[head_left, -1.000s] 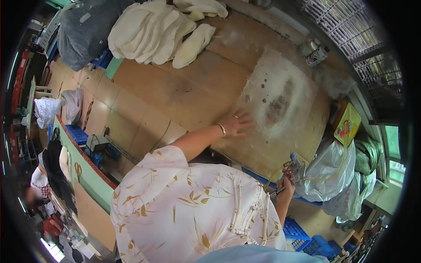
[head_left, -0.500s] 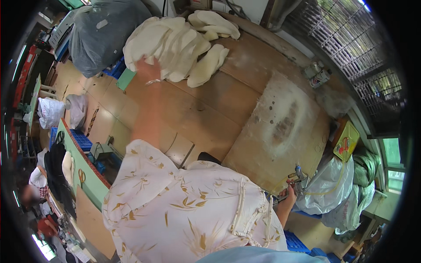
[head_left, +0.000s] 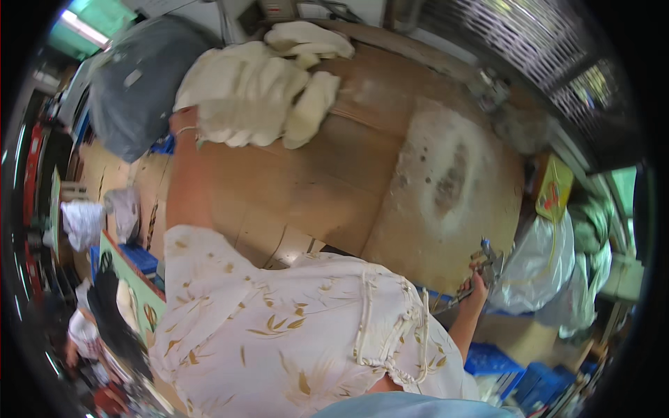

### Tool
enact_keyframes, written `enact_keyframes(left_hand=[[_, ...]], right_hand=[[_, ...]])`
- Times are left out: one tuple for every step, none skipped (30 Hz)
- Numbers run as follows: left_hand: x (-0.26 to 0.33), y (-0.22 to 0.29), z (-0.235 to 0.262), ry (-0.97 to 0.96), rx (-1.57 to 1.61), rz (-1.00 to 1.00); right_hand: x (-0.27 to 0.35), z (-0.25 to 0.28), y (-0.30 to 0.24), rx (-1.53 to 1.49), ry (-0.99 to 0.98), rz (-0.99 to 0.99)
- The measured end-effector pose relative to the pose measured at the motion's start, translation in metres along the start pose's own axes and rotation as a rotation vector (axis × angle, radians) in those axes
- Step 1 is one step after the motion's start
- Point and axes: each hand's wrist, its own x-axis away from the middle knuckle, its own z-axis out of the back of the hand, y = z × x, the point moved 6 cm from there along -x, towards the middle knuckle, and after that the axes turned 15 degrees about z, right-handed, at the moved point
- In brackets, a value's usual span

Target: Using a spray gun to apply a substance to individual shoe components on a workstation.

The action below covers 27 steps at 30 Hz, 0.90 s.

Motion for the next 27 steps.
enact_keyframes(left_hand=[[-0.017,0.002,0.006,-0.038,0.097,-0.047],[-0.070,-0.024,0.059,0.273,-0.293,-0.344],[-0.051,0.027,0.018,-0.426,0.288,-0.126],[0.027,0.109,0.032,-0.495,0.387,0.097],[0.024,0.122,0.055,-0.615,0.769,0.208],[0.033,0.147,0.067,-0.849,0.894,0.227],[0.054,0.184,0.085,-0.911,0.865,0.116],[0.085,0.221,0.100,-0.967,0.839,0.006],[0.127,0.249,0.111,-0.971,0.942,0.023],[0.156,0.271,0.117,-1.048,0.932,-0.053],[0.182,0.290,0.113,-1.129,0.921,-0.127],[0.208,0.303,0.103,-1.186,0.954,-0.147],[0.235,0.312,0.088,-1.239,0.987,-0.163],[0.268,0.321,0.070,-1.288,0.994,-0.171],[0.303,0.328,0.056,-1.327,1.001,-0.182],[0.342,0.337,0.033,-1.359,0.981,-0.141],[0.379,0.344,0.021,-1.371,0.963,-0.102],[0.412,0.350,0.008,-1.393,0.959,-0.090],[0.443,0.356,-0.003,-1.413,0.955,-0.079],[0.471,0.362,-0.010,-1.454,0.997,-0.093],[0.496,0.363,-0.017,-1.489,1.040,-0.105],[0.515,0.360,-0.027,-1.496,1.101,-0.067],[0.535,0.354,-0.039,-1.507,1.160,-0.030],[0.555,0.339,-0.052,-1.494,1.145,0.033],[0.574,0.318,-0.065,-1.483,1.127,0.095],[0.592,0.291,-0.085,-1.503,1.057,0.148],[0.608,0.260,-0.105,-1.512,0.992,0.201]], right_hand=[[-0.004,0.004,0.000,-0.014,-0.042,0.006],[-0.036,-0.006,-0.001,-0.065,-0.171,0.002],[-0.012,-0.003,-0.017,0.018,-0.021,0.066],[0.005,0.014,-0.019,-0.011,0.051,0.050],[-0.001,0.011,-0.027,-0.018,0.051,0.054],[-0.004,0.007,-0.034,-0.016,0.051,0.058],[-0.001,0.014,-0.036,-0.010,0.092,0.063],[0.001,0.019,-0.039,-0.002,0.073,0.075],[0.004,0.023,-0.042,0.004,0.044,0.085],[0.007,0.030,-0.042,0.002,0.059,0.089],[0.012,0.035,-0.041,0.005,0.030,0.094],[0.014,0.038,-0.041,0.002,-0.006,0.098],[0.016,0.044,-0.041,0.001,0.000,0.100],[0.020,0.049,-0.039,0.026,0.001,0.077],[0.023,0.053,-0.036,0.046,-0.005,0.053],[0.026,0.058,-0.033,0.048,0.000,0.045],[0.027,0.062,-0.033,0.041,0.007,0.045],[0.026,0.065,-0.034,0.052,-0.005,0.043],[0.025,0.070,-0.035,0.062,-0.017,0.042],[0.023,0.076,-0.033,0.061,-0.027,0.036],[0.021,0.081,-0.034,0.060,-0.030,0.037],[0.021,0.085,-0.035,0.063,-0.032,0.037],[0.020,0.090,-0.036,0.065,-0.028,0.036],[0.020,0.095,-0.036,0.066,-0.027,0.035],[0.021,0.100,-0.036,0.074,-0.026,0.044],[0.021,0.103,-0.036,0.083,-0.027,0.054],[0.019,0.105,-0.036,0.082,-0.035,0.053]])
